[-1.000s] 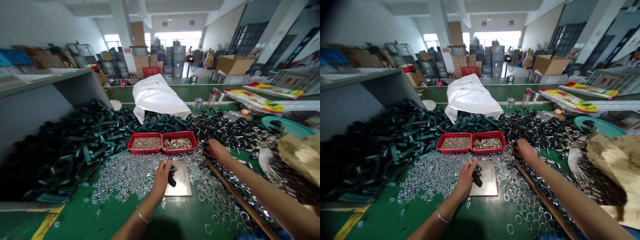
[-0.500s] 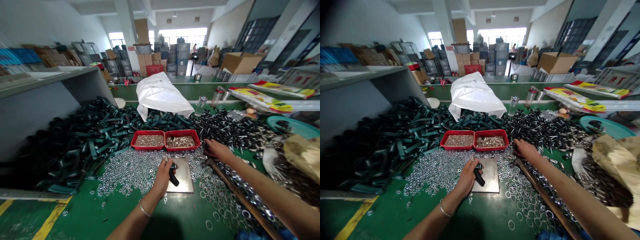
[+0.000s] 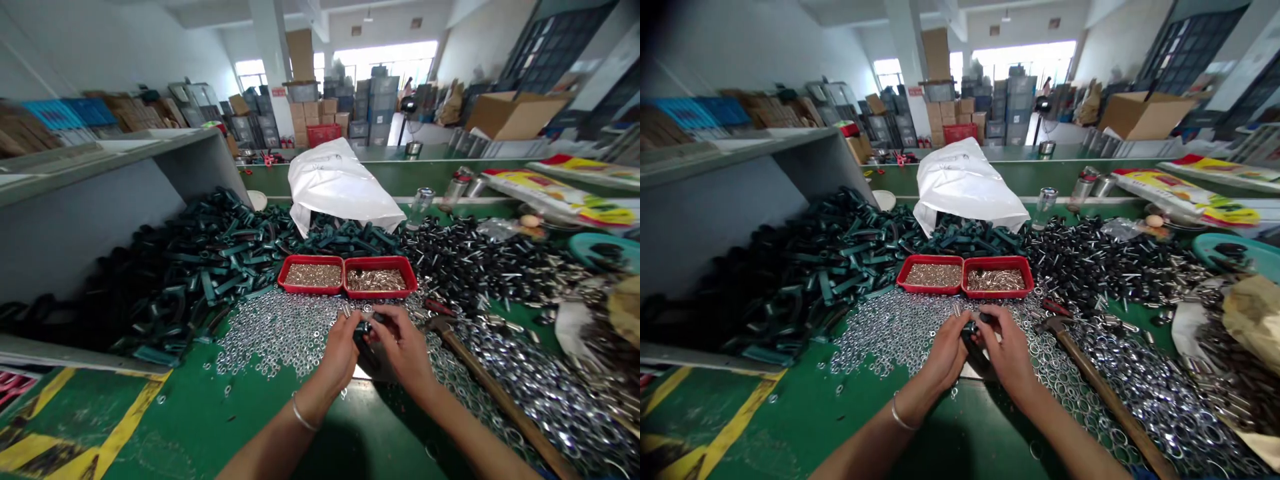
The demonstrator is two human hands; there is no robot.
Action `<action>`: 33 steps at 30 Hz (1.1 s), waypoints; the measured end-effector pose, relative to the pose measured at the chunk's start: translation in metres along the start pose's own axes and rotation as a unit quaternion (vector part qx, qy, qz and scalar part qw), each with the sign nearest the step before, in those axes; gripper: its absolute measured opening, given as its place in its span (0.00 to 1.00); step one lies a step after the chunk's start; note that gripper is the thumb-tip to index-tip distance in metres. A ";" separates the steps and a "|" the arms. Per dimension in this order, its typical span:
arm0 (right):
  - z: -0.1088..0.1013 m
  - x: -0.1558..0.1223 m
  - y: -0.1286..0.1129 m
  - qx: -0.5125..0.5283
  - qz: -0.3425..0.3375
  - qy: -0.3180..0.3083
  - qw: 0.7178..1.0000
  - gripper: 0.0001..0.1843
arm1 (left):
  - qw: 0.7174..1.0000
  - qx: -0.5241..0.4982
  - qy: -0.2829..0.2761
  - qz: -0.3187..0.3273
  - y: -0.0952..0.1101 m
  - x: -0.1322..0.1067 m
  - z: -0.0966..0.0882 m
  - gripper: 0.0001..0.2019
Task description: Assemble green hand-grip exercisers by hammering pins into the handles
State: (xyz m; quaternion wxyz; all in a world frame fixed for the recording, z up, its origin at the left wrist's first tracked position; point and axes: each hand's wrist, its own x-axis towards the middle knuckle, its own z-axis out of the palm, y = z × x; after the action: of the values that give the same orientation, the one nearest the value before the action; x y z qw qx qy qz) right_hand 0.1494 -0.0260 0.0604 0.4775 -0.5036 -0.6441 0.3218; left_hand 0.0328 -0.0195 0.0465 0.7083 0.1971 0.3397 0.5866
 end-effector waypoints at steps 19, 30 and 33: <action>-0.012 0.000 0.001 0.191 0.200 -0.260 0.925 0.25 | 0.875 0.441 -0.010 0.197 0.030 -0.002 -0.018 0.13; -0.015 0.010 0.006 0.060 0.244 -0.338 0.907 0.37 | 0.889 0.422 -0.073 0.163 0.038 0.009 -0.026 0.14; -0.015 0.012 0.005 -0.179 0.001 -0.193 0.965 0.28 | 0.893 0.420 -0.048 0.152 0.034 0.010 -0.031 0.14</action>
State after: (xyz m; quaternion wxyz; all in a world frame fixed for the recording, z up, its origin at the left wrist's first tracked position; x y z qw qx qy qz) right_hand 0.1650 -0.0143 0.0644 0.2461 -0.5095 -0.7707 0.2930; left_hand -0.0120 -0.0051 0.0458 0.4767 0.5538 0.4857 0.4797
